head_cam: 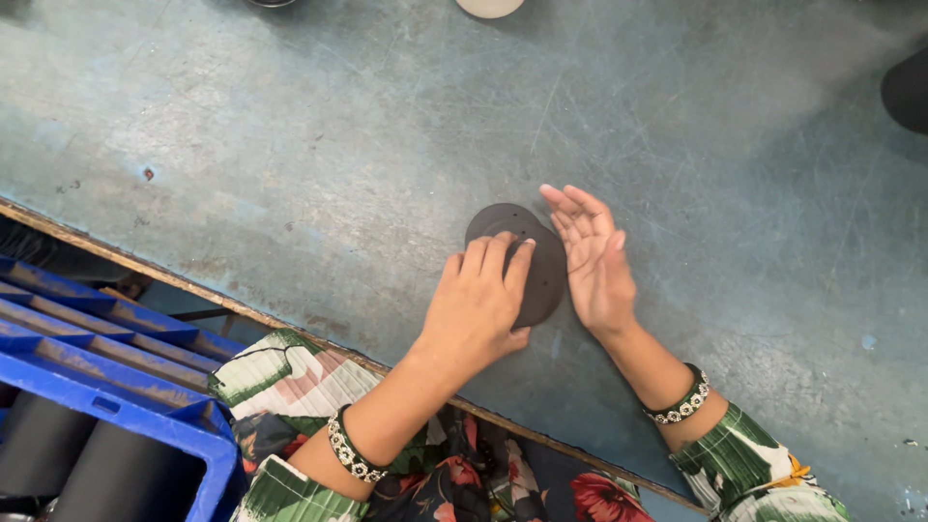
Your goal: The person assembles cylindrical electronic components by inserting wires into a black cylinder and securing a circular base. They then stack multiple circular discs on the table, aligning them carefully before picking up another cylinder to continue the assembly process.
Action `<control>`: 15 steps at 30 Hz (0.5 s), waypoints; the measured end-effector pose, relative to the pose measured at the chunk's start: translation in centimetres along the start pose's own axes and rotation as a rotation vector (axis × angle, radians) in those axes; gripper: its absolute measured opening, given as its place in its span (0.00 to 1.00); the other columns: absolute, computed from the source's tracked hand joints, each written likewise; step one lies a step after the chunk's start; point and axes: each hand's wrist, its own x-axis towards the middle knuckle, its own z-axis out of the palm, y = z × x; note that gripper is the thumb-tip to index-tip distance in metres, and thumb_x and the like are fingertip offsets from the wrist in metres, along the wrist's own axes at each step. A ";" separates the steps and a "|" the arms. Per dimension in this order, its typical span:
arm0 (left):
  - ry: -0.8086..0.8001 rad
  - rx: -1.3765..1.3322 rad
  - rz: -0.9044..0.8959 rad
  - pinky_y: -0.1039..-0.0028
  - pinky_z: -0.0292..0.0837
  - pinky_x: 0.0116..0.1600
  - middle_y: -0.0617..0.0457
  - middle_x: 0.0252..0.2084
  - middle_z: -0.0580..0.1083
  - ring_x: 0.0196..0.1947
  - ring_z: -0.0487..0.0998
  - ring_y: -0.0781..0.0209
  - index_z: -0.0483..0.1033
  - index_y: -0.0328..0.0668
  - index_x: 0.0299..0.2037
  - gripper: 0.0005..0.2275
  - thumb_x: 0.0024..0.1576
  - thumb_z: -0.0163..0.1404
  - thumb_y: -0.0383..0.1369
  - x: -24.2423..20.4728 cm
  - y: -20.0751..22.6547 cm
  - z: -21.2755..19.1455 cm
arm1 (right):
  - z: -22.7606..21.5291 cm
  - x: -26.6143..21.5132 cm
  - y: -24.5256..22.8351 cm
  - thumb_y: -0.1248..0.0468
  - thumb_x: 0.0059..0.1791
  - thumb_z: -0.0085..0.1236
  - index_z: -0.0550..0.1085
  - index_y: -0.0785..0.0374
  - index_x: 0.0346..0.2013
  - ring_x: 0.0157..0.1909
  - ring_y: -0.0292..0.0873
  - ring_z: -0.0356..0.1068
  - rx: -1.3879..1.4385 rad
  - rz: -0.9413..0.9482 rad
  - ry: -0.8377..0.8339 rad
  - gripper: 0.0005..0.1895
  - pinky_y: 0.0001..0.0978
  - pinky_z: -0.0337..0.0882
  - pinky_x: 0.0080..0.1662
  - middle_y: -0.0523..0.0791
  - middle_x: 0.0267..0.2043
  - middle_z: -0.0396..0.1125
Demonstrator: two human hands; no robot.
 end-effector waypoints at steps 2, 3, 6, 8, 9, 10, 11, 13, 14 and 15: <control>0.003 -0.021 -0.043 0.57 0.65 0.57 0.40 0.61 0.66 0.59 0.66 0.44 0.64 0.33 0.64 0.45 0.33 0.70 0.42 0.0 -0.6 -0.4 | -0.4 0.2 0.2 0.35 0.58 0.33 0.54 0.70 0.71 0.79 0.53 0.50 0.097 0.047 0.063 0.42 0.45 0.47 0.77 0.61 0.74 0.53; 0.003 -0.032 -0.062 0.56 0.65 0.57 0.40 0.60 0.66 0.59 0.67 0.44 0.64 0.32 0.63 0.46 0.33 0.70 0.43 0.0 -0.9 -0.6 | -0.5 0.3 0.4 0.36 0.59 0.33 0.55 0.70 0.71 0.78 0.53 0.51 0.106 0.047 0.063 0.42 0.45 0.47 0.77 0.61 0.74 0.53; 0.030 -0.020 -0.113 0.56 0.66 0.55 0.40 0.60 0.66 0.58 0.67 0.44 0.64 0.33 0.63 0.46 0.32 0.70 0.43 0.0 -1.9 -1.1 | -0.8 0.2 0.4 0.36 0.59 0.32 0.56 0.70 0.70 0.77 0.54 0.53 0.108 0.045 0.062 0.41 0.46 0.50 0.76 0.62 0.73 0.55; 0.008 -0.004 -0.122 0.56 0.66 0.55 0.40 0.61 0.66 0.58 0.67 0.44 0.64 0.32 0.63 0.46 0.33 0.70 0.43 0.0 -2.1 -1.1 | -0.6 0.2 0.2 0.36 0.59 0.32 0.56 0.70 0.70 0.76 0.55 0.55 0.079 0.046 0.049 0.42 0.46 0.51 0.76 0.62 0.72 0.56; -0.003 0.004 -0.127 0.56 0.66 0.55 0.40 0.61 0.66 0.58 0.67 0.43 0.64 0.32 0.63 0.46 0.33 0.70 0.44 0.0 -2.2 -1.0 | -0.4 0.2 0.2 0.35 0.59 0.32 0.56 0.70 0.70 0.76 0.56 0.56 0.080 0.051 0.039 0.42 0.47 0.52 0.76 0.62 0.72 0.56; -0.002 -0.008 -0.123 0.56 0.66 0.56 0.40 0.61 0.66 0.58 0.67 0.44 0.64 0.33 0.63 0.45 0.34 0.70 0.43 -0.1 -2.2 -1.0 | -0.4 0.2 0.0 0.35 0.58 0.32 0.56 0.70 0.70 0.75 0.57 0.56 0.074 0.053 0.033 0.42 0.47 0.53 0.76 0.63 0.72 0.56; -0.002 -0.020 -0.119 0.56 0.66 0.56 0.41 0.61 0.66 0.58 0.67 0.44 0.64 0.34 0.63 0.45 0.34 0.70 0.43 -0.2 -2.1 -1.0 | -0.4 0.2 0.0 0.35 0.58 0.32 0.56 0.70 0.70 0.74 0.58 0.57 0.068 0.055 0.027 0.42 0.48 0.54 0.75 0.63 0.72 0.56; -0.005 -0.034 -0.103 0.56 0.66 0.56 0.41 0.61 0.66 0.58 0.67 0.44 0.64 0.36 0.63 0.45 0.33 0.70 0.43 -0.1 -1.9 -0.7 | -0.5 0.2 -0.1 0.33 0.57 0.31 0.55 0.71 0.70 0.74 0.59 0.57 0.118 0.074 0.038 0.45 0.49 0.54 0.75 0.64 0.73 0.54; -0.009 -0.026 -0.102 0.56 0.66 0.56 0.41 0.61 0.66 0.58 0.67 0.43 0.65 0.37 0.63 0.45 0.33 0.70 0.43 -0.1 -2.0 -0.8 | -0.5 0.3 -0.1 0.33 0.57 0.31 0.54 0.71 0.70 0.74 0.59 0.56 0.149 0.084 0.038 0.46 0.49 0.54 0.75 0.64 0.74 0.54; -0.013 -0.018 -0.101 0.56 0.66 0.57 0.41 0.61 0.66 0.58 0.67 0.43 0.65 0.38 0.63 0.44 0.33 0.70 0.43 -0.1 -2.0 -0.8 | -0.7 0.3 -0.3 0.32 0.56 0.31 0.54 0.73 0.71 0.75 0.59 0.55 0.197 0.093 0.045 0.48 0.48 0.53 0.75 0.64 0.75 0.53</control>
